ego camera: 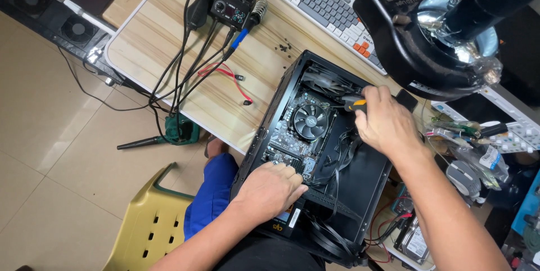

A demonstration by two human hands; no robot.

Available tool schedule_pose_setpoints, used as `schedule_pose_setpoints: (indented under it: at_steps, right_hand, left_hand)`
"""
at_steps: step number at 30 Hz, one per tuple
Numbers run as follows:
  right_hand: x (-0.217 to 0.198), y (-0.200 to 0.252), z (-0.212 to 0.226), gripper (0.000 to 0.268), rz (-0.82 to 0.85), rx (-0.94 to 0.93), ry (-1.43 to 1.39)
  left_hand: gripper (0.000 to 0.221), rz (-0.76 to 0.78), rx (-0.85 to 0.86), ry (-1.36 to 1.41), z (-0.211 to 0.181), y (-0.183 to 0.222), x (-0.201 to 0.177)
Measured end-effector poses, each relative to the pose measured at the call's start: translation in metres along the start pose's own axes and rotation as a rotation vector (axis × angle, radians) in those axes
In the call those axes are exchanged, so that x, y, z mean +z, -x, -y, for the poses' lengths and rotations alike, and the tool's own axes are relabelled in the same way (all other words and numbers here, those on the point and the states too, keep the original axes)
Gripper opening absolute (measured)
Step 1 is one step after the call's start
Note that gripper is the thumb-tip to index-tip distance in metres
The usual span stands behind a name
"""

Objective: Connecting internal cables and headers to a motherboard and securing components within a desktop computer case using a screwdriver.

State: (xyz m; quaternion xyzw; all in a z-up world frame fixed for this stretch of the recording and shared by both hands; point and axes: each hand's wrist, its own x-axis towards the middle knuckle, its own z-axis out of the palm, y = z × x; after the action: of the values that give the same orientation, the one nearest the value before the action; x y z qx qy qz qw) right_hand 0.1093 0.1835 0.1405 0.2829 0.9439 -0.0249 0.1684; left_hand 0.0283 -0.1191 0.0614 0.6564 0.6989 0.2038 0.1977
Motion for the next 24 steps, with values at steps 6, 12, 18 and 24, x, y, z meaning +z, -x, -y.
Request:
schedule_pose_setpoints:
  at_steps: [6,12,18,24]
  right_hand:
    - [-0.01,-0.003,0.004,0.054,0.113,0.168,0.107]
    - [0.004,-0.007,0.002,0.049,0.028,0.022,0.085]
    - [-0.009,-0.008,0.005,0.048,0.077,0.024,-0.183]
    - [-0.004,-0.015,0.012,0.06,0.074,0.2,0.024]
  left_hand:
    - [0.046,-0.057,0.016,-0.014,0.001,0.0,0.002]
    - [0.047,-0.064,0.028,0.02,0.003,0.0,0.008]
    - [0.048,0.0,0.001,-0.011,0.001,-0.003,0.002]
    - [0.034,0.037,-0.075,0.414,0.004,-0.004,-0.029]
